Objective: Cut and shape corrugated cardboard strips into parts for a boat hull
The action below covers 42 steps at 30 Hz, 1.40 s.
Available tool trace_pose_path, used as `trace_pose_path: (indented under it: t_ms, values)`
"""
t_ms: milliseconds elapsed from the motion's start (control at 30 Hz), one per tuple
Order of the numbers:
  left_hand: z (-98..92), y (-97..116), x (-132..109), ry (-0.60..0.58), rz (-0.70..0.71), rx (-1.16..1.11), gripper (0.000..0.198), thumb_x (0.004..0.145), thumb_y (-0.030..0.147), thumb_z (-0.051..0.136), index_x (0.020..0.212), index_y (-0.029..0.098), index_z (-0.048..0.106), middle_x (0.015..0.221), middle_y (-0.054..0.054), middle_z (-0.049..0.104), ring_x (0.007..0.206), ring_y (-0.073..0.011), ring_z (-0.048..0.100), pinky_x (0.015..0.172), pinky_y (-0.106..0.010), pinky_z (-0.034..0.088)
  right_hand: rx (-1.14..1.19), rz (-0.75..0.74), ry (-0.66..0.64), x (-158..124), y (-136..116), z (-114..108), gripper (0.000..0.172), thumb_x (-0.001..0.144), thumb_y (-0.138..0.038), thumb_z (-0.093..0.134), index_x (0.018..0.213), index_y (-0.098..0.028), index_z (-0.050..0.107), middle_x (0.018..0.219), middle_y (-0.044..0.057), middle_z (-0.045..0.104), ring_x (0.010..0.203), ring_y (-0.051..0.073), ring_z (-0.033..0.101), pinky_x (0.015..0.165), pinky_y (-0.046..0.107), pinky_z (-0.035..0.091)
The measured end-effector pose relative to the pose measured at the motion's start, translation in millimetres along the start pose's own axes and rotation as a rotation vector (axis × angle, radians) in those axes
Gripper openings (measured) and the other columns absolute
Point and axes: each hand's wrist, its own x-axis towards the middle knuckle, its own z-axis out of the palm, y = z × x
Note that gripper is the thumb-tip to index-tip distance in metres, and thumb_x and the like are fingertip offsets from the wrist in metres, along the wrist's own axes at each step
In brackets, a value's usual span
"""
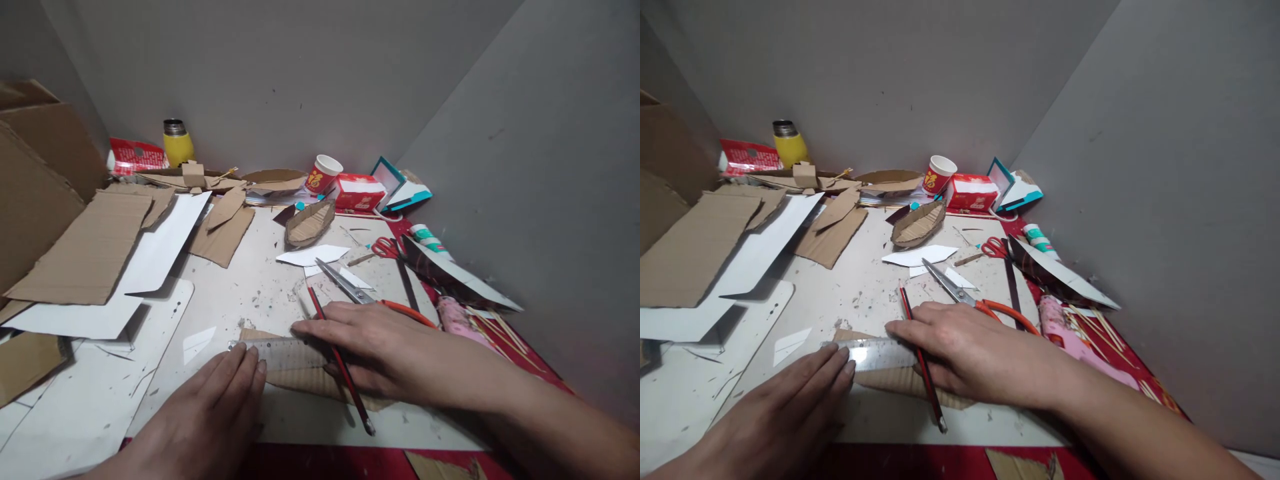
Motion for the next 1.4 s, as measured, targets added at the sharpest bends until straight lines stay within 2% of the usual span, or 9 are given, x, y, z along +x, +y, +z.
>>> trace_pose_path:
  t_ms: [167, 400, 700, 900, 1167, 1400]
  values:
    - [0.9, 0.8, 0.2, -0.04, 0.044, 0.018, 0.032, 0.093, 0.025, 0.046, 0.114, 0.012, 0.067, 0.119, -0.009, 0.069, 0.116, -0.0227, 0.055, 0.099, -0.033, 0.039, -0.002, -0.001, -0.006, -0.1, 2.7, 2.1, 0.048, 0.083, -0.011, 0.057, 0.131, -0.02, 0.057, 0.107, 0.01, 0.066, 0.093, 0.022, 0.063, 0.079, 0.033, 0.052]
    - [-1.7, 0.6, -0.4, -0.053, 0.057, 0.047, 0.035, 0.095, 0.026, 0.042, 0.11, 0.013, 0.071, 0.116, -0.008, 0.071, 0.114, -0.0219, 0.057, 0.098, -0.031, 0.04, 0.007, 0.011, -0.03, -0.1, 2.1, 2.0, 0.047, 0.084, -0.012, 0.056, 0.13, -0.021, 0.056, 0.108, 0.01, 0.066, 0.092, 0.022, 0.063, 0.078, 0.033, 0.051]
    - [1.3, 3.2, -3.0, -0.074, 0.03, 0.068, 0.034, 0.096, 0.031, 0.045, 0.114, 0.015, 0.068, 0.12, -0.007, 0.069, 0.116, -0.0221, 0.056, 0.099, -0.033, 0.038, -0.012, 0.019, -0.041, 0.4, 0.2, -0.2, 0.047, 0.083, -0.01, 0.055, 0.129, -0.022, 0.058, 0.107, 0.009, 0.067, 0.09, 0.022, 0.065, 0.075, 0.033, 0.051]
    - [-2.2, 4.6, -2.7, -0.061, 0.024, 0.064, 0.034, 0.097, 0.031, 0.044, 0.114, 0.014, 0.068, 0.12, -0.007, 0.069, 0.117, -0.0227, 0.055, 0.1, -0.033, 0.036, -0.003, 0.009, -0.015, 0.3, 0.4, 1.0, 0.048, 0.084, -0.009, 0.055, 0.13, -0.021, 0.057, 0.107, 0.009, 0.067, 0.092, 0.022, 0.065, 0.079, 0.033, 0.052]
    - [1.3, 7.8, -4.8, -0.138, 0.028, 0.087, 0.035, 0.096, 0.035, 0.047, 0.117, 0.018, 0.068, 0.126, -0.006, 0.067, 0.122, -0.0234, 0.053, 0.103, -0.035, 0.036, -0.008, 0.018, -0.012, 0.6, -0.6, -1.4, 0.049, 0.081, -0.007, 0.056, 0.128, -0.022, 0.059, 0.107, 0.009, 0.068, 0.091, 0.021, 0.065, 0.078, 0.033, 0.053]
    - [-1.6, 5.8, -2.7, -0.079, -0.024, 0.016, 0.049, 0.096, 0.048, 0.041, 0.116, 0.012, 0.067, 0.124, -0.01, 0.067, 0.119, -0.0247, 0.054, 0.1, -0.033, 0.037, 0.005, 0.035, -0.027, 1.1, -1.9, -2.6, 0.044, 0.083, -0.01, 0.055, 0.125, -0.022, 0.06, 0.105, 0.008, 0.068, 0.09, 0.021, 0.064, 0.077, 0.033, 0.052]
